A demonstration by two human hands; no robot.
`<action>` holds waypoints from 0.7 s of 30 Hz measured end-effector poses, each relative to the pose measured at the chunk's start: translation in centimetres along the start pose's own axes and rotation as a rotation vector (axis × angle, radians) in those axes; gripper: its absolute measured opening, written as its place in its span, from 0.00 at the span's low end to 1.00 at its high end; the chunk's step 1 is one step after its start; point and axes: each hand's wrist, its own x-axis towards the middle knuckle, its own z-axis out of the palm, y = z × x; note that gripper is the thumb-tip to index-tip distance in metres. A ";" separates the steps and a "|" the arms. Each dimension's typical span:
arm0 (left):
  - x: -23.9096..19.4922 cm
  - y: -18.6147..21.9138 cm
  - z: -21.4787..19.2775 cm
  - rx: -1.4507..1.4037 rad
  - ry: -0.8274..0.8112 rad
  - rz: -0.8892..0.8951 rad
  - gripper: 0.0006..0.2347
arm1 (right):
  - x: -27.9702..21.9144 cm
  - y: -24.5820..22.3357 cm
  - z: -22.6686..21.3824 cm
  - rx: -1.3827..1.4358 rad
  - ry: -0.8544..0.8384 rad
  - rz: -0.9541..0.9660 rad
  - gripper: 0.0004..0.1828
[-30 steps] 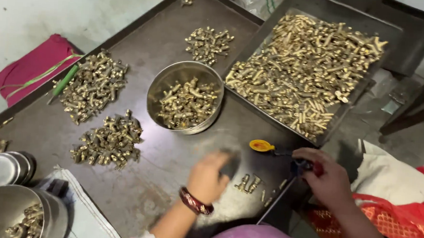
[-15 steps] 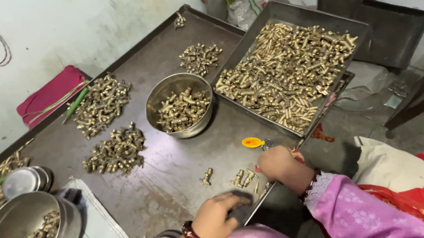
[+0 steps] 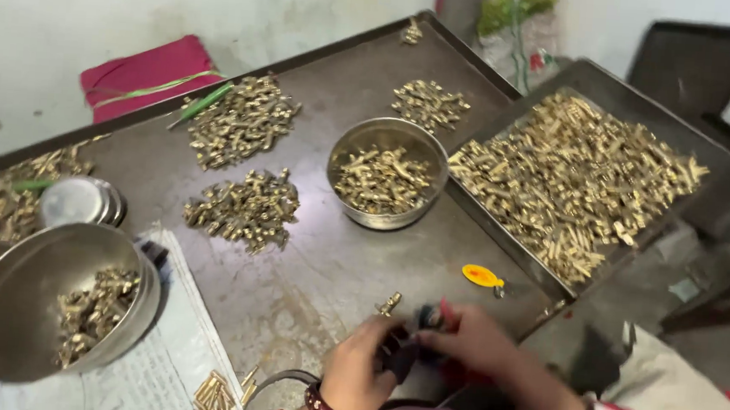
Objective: The person picks up small brass fittings one at a time from the workbench, holds each in one hand while working on it with a hand tool in the other hand, and places the finished fittings into metal bowls on the bench. They continue this cycle across the episode, occasionally reaching into the bowls to reposition fittings.
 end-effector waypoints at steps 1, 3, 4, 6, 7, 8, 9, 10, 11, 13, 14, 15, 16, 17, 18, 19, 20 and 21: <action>-0.2 -0.4 0.2 -0.002 0.029 -0.006 0.27 | 0.3 0.7 0.2 -0.024 -0.018 -0.002 0.09; -0.7 -1.2 0.3 0.066 0.005 -0.047 0.19 | 0.8 2.5 1.1 0.080 0.034 0.033 0.13; -0.8 -1.9 0.2 0.068 0.019 -0.047 0.19 | 0.8 2.3 1.5 0.069 0.027 0.027 0.13; -1.1 -3.1 0.8 0.215 -0.135 -0.045 0.16 | 0.3 2.3 2.0 0.242 -0.084 0.065 0.10; -1.0 -3.0 0.9 0.209 -0.127 -0.044 0.16 | -0.1 1.8 2.0 0.232 -0.083 0.065 0.10; -1.1 -2.9 0.8 0.209 -0.186 -0.063 0.16 | -0.4 1.4 2.2 0.229 -0.088 0.086 0.11; -1.1 -2.8 0.7 0.209 -0.245 -0.082 0.17 | -0.7 0.9 2.5 0.226 -0.093 0.107 0.11; -0.9 -2.6 0.5 0.216 -0.241 -0.079 0.17 | -0.8 1.1 2.3 0.226 -0.096 0.100 0.11; -0.8 -2.4 0.4 0.134 -0.138 -0.030 0.17 | -0.9 1.2 2.0 0.323 -0.064 0.025 0.11; -0.7 -3.0 0.6 0.060 -0.037 0.026 0.18 | -1.3 2.1 1.5 0.424 -0.032 -0.059 0.10; -0.8 -4.0 0.9 -0.035 0.008 -0.025 0.15 | -1.6 2.9 1.3 0.416 -0.026 -0.009 0.10; -0.8 -4.9 1.2 -0.129 0.054 -0.077 0.12 | -2.0 3.7 1.0 0.407 -0.019 0.040 0.11; -0.9 -5.1 1.4 -0.124 0.050 -0.071 0.12 | -1.6 7.5 0.3 0.412 -0.017 0.033 0.11; -0.9 -5.3 1.7 -0.340 -0.013 -0.288 0.12 | -1.1 11.4 -0.3 0.165 -0.123 -0.067 0.13; -1.0 -5.5 1.9 -0.555 -0.072 -0.507 0.13 | -0.5 15.2 -1.0 -0.088 -0.228 -0.167 0.16; -0.7 -4.8 2.0 -0.549 -0.071 -0.502 0.13 | -1.0 14.2 -1.2 -0.087 -0.228 -0.175 0.16; -0.7 -4.0 2.2 -0.650 -0.074 -0.558 0.14 | -1.5 13.2 -1.2 0.032 -0.323 -0.252 0.15; -0.6 -3.2 2.3 -0.751 -0.077 -0.614 0.16 | -2.1 12.3 -1.2 0.151 -0.419 -0.328 0.15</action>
